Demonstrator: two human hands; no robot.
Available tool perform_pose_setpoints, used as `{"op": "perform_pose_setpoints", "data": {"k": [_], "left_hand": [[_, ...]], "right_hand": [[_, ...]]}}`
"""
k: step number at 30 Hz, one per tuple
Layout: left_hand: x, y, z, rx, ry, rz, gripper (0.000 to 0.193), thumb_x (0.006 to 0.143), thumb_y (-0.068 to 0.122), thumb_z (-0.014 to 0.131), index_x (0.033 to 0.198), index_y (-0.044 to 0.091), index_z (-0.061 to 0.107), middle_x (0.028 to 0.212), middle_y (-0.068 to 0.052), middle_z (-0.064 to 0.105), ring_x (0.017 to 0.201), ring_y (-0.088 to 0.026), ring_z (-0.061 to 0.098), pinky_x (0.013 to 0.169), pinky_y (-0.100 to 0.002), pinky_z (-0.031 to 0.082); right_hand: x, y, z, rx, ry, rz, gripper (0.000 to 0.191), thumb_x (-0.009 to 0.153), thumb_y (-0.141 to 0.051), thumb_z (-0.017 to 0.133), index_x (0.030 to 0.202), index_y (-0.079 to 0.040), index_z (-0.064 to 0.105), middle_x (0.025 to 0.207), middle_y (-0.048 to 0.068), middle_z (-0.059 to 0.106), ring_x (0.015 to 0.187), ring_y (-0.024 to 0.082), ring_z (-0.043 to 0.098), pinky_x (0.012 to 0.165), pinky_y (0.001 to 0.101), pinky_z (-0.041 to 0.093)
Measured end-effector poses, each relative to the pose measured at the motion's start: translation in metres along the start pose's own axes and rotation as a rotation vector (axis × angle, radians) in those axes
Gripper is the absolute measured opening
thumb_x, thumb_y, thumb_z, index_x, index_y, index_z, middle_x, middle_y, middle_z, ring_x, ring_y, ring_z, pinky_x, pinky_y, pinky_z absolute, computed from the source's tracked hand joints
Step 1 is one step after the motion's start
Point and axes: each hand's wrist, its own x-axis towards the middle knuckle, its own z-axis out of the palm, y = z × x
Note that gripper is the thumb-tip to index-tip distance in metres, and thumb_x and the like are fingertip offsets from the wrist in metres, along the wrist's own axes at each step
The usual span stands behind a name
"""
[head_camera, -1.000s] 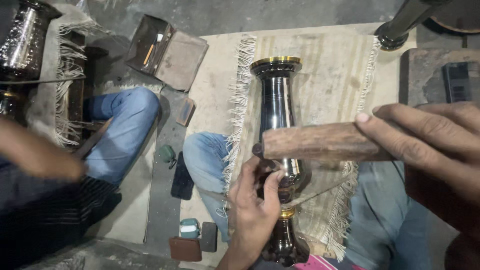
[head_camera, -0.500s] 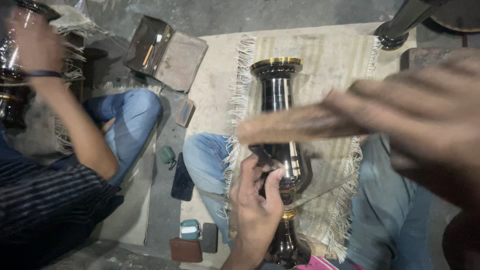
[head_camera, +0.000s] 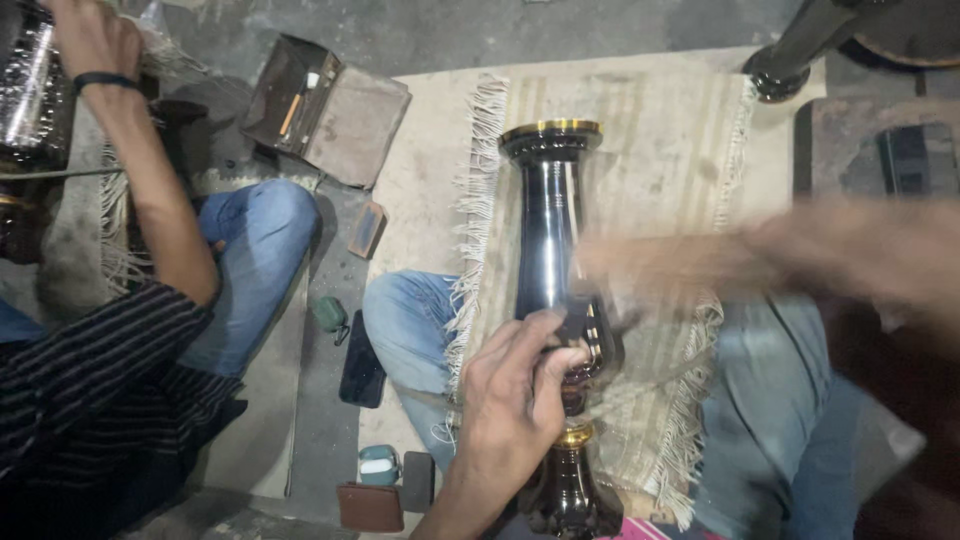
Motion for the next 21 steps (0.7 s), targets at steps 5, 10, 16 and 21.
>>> {"op": "perform_pose_setpoints", "data": {"k": [5,10,16,21], "left_hand": [[0.014,-0.006,-0.011,-0.179,-0.123,-0.134,0.034,0.094,0.006,0.069,0.126,-0.002,0.061,0.093,-0.015,0.069,0.083,-0.026,0.075,0.073,-0.032,0.060],[0.038,-0.015,-0.032,-0.062,-0.418,0.087,0.031,0.097,0.014,0.069,0.125,0.002,0.066,0.100,-0.015,0.072,0.088,-0.028,0.074,0.079,-0.034,0.058],[0.058,-0.022,-0.036,-0.094,-0.587,0.174,0.033,0.097,0.017,0.068,0.127,0.005,0.066,0.107,-0.016,0.073,0.096,-0.030,0.074,0.086,-0.038,0.057],[0.059,-0.022,-0.037,-0.068,-0.598,0.198,0.037,0.096,0.016,0.067,0.131,0.005,0.065,0.112,-0.017,0.073,0.099,-0.032,0.073,0.089,-0.039,0.056]], "right_hand": [[-0.018,-0.002,0.004,0.376,-0.007,0.372,0.068,0.078,0.007,0.069,0.144,-0.004,0.056,0.120,0.017,0.068,0.103,0.024,0.072,0.086,0.0329,0.061],[-0.046,-0.001,0.006,0.396,-0.009,0.345,0.089,0.070,-0.004,0.075,0.153,-0.001,0.043,0.134,0.019,0.059,0.115,0.026,0.066,0.096,0.0360,0.055],[-0.026,-0.012,0.015,0.356,0.173,0.413,0.066,0.086,0.008,0.061,0.149,0.002,0.043,0.141,0.024,0.054,0.124,0.033,0.062,0.097,0.0365,0.055],[-0.016,-0.028,0.022,0.699,0.304,0.769,0.050,0.095,0.000,0.063,0.144,-0.004,0.052,0.135,0.018,0.060,0.119,0.027,0.063,0.096,0.0330,0.055]]}}
